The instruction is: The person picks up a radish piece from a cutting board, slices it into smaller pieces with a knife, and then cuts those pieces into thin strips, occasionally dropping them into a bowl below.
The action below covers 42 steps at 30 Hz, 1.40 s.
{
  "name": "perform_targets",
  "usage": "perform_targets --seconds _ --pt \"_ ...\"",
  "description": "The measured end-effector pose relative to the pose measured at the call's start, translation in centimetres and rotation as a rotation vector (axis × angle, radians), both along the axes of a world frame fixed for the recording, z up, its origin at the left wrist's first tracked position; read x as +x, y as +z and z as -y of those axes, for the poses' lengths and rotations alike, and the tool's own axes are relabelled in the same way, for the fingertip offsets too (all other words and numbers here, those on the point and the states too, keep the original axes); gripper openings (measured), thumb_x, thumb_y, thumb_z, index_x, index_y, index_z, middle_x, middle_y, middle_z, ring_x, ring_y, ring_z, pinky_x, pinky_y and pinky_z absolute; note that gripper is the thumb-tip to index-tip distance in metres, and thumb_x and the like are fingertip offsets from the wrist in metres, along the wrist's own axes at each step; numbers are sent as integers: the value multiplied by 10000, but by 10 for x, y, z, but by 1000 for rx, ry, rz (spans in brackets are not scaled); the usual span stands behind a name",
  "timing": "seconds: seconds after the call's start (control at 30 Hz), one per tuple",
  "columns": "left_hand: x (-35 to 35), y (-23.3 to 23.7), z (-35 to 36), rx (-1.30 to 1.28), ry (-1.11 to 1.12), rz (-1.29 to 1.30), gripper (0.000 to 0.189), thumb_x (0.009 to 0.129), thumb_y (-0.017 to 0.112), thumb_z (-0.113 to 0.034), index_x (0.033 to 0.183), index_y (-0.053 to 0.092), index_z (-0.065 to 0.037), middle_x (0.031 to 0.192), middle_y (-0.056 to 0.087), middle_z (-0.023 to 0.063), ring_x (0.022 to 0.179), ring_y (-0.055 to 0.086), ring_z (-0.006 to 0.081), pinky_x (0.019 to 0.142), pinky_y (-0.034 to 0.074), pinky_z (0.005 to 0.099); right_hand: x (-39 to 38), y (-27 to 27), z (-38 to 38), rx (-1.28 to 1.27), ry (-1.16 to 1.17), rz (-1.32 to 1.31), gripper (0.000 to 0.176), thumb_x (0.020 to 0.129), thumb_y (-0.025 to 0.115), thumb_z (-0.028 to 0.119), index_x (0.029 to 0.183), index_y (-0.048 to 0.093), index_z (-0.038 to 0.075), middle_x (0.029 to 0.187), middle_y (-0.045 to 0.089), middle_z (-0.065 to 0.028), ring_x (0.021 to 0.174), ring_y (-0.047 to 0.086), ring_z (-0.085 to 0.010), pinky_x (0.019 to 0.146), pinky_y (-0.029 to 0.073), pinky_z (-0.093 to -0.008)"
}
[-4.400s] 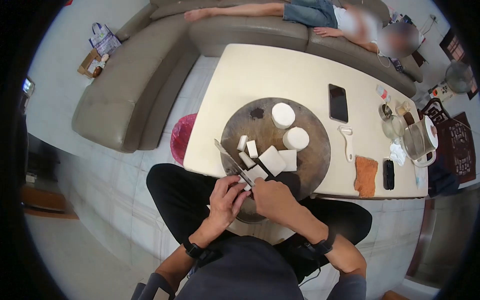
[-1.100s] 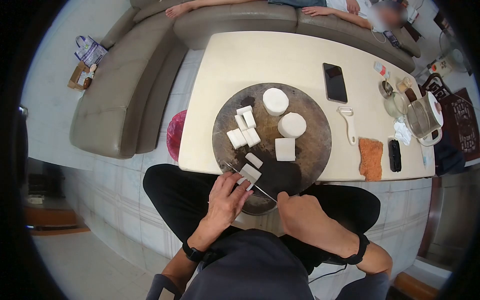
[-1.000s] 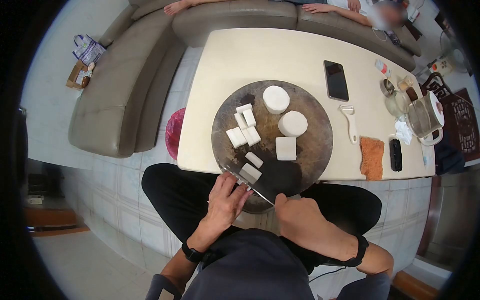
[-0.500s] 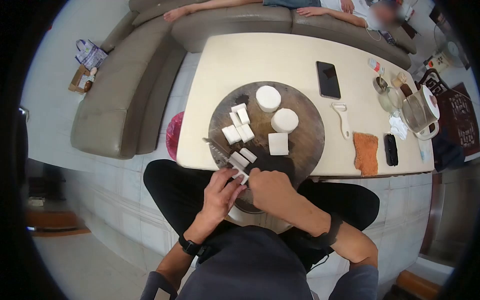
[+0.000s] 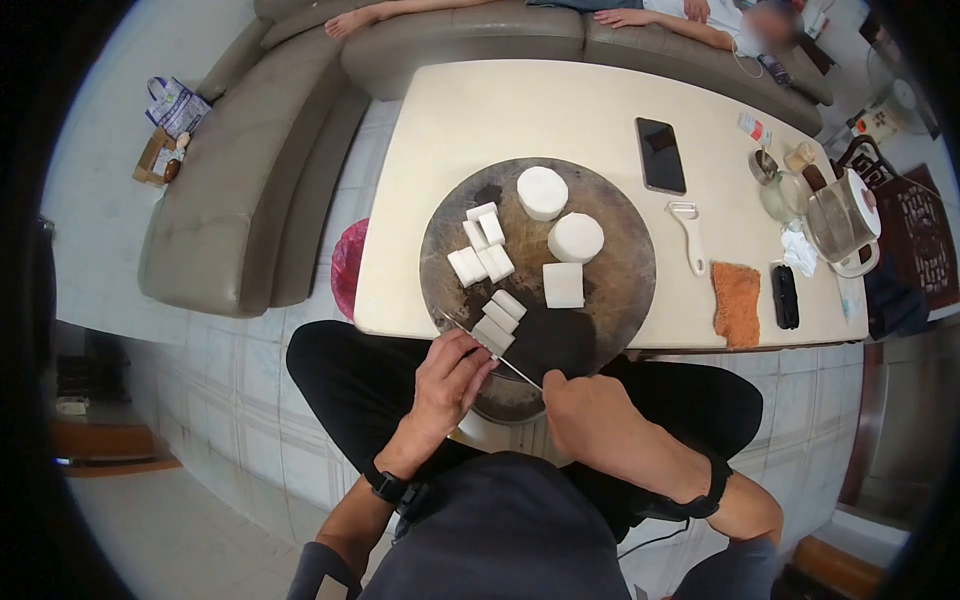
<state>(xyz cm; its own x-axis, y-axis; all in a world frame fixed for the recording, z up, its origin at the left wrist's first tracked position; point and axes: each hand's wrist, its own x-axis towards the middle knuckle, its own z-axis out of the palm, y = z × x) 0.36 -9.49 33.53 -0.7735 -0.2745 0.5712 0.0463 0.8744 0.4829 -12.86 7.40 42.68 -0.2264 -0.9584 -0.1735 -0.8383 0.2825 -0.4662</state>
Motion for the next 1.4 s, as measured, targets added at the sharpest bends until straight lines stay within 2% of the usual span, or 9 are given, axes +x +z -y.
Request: perform_targets --seconds 0.2,0.27,0.5,0.6,0.67,0.7,0.83,1.13,1.4 --pt "-1 -1 -1 59 3 -5 274 679 776 1 935 679 3 967 630 98 955 617 289 769 547 353 -4 0 11 92 25 96 112 732 573 -9 802 492 -42 567 583 -208 541 628 -384 505 496 -457" --pt "-2 -1 -1 72 5 -11 271 674 777 4 926 677 4 964 629 97 950 616 292 770 544 355 -3 -11 21 22 9 90 155 881 565 77 790 482 -18 524 519 -174 509 570 -372 494 449 -433" --pt "-2 -1 -1 73 -11 -9 266 674 766 21 921 667 5 990 621 111 959 613 307 795 540 383 -4 -28 40 -76 -9 56 186 895 563 118 796 491 -22 559 551 -188 557 596 -382 526 467 -450" --pt "2 -6 -2 23 19 17 344 686 774 -5 1009 656 -1 1105 585 155 999 596 353 838 524 399 -20 -21 37 -9 -43 133 107 849 535 68 849 536 -39 666 622 -238 648 647 -396 603 517 -455" --pt "-1 0 -2 65 38 57 411 700 791 -50 1087 654 -46 1228 541 183 1108 544 388 912 471 465 -37 0 27 -36 -216 547 166 920 513 141 917 559 -18 665 624 -201 642 653 -334 621 515 -410" --pt "-6 5 -2 46 36 47 411 700 791 -50 1087 654 -46 1228 541 183 1108 544 388 912 471 465 -42 11 23 -51 -316 667 189 959 486 160 946 555 -16 623 598 -123 528 597 -208 522 482 -345" --pt "-33 18 -2 -30 -9 207 454 742 780 -159 1163 631 -81 1357 437 204 1230 435 406 1004 381 492 -63 7 9 -321 -473 844 199 990 438 147 905 534 -6 609 570 -50 416 474 -70 398 367 -225" --pt "-64 17 56 -338 -183 340 277 815 714 -204 1062 653 -94 1404 408 177 1316 359 396 1081 283 563 -64 -20 2 -468 -576 938 183 982 433 118 886 512 -17 597 551 -45 415 483 -93 406 397 -267" --pt "-83 12 72 -238 -241 377 251 835 704 -250 1031 660 -99 1434 390 182 1363 304 440 1098 223 607 -66 -23 -9 -500 -622 893 220 970 448 129 817 498 -21 566 541 -57 429 525 -121 423 428 -290"
